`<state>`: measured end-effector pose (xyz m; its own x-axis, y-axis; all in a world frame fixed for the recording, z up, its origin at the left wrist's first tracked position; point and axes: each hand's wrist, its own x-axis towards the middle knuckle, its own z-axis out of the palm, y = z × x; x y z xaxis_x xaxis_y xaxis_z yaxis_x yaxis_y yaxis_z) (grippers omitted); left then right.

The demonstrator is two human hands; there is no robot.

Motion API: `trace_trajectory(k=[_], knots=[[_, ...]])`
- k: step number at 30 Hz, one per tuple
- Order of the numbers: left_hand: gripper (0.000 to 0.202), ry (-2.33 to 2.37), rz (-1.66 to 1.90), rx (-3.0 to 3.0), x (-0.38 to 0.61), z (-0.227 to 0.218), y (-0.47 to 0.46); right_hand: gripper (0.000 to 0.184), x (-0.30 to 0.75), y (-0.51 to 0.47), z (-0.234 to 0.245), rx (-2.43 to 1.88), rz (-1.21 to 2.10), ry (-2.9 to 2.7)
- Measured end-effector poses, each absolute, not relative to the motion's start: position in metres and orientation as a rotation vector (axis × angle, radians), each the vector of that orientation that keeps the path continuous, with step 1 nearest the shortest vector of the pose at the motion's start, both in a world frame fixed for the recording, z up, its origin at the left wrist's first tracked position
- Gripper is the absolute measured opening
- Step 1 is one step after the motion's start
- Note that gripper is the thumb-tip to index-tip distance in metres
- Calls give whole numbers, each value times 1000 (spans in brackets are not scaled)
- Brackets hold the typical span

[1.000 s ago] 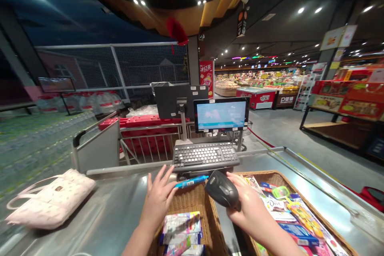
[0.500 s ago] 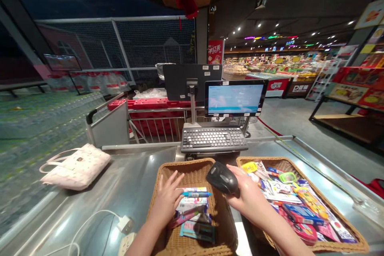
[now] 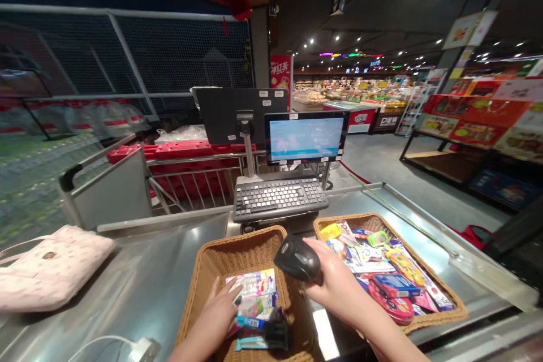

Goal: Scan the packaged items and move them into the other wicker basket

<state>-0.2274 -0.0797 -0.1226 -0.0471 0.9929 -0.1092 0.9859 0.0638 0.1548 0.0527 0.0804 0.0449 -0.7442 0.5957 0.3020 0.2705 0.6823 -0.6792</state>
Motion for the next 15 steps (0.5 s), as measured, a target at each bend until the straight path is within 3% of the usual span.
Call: trace_trajectory(k=[4,7,15], knots=[[22,2208,-53,2005,-226,-108,-63,53,79,91,61,-684,840,-2330],[41,2249,107,2126,-211,-80,-25,59,105,105,74,-739,800,-2283],[48,2049,438,2438,-117,-41,132,54,173,152,91,-910,593,-2174]])
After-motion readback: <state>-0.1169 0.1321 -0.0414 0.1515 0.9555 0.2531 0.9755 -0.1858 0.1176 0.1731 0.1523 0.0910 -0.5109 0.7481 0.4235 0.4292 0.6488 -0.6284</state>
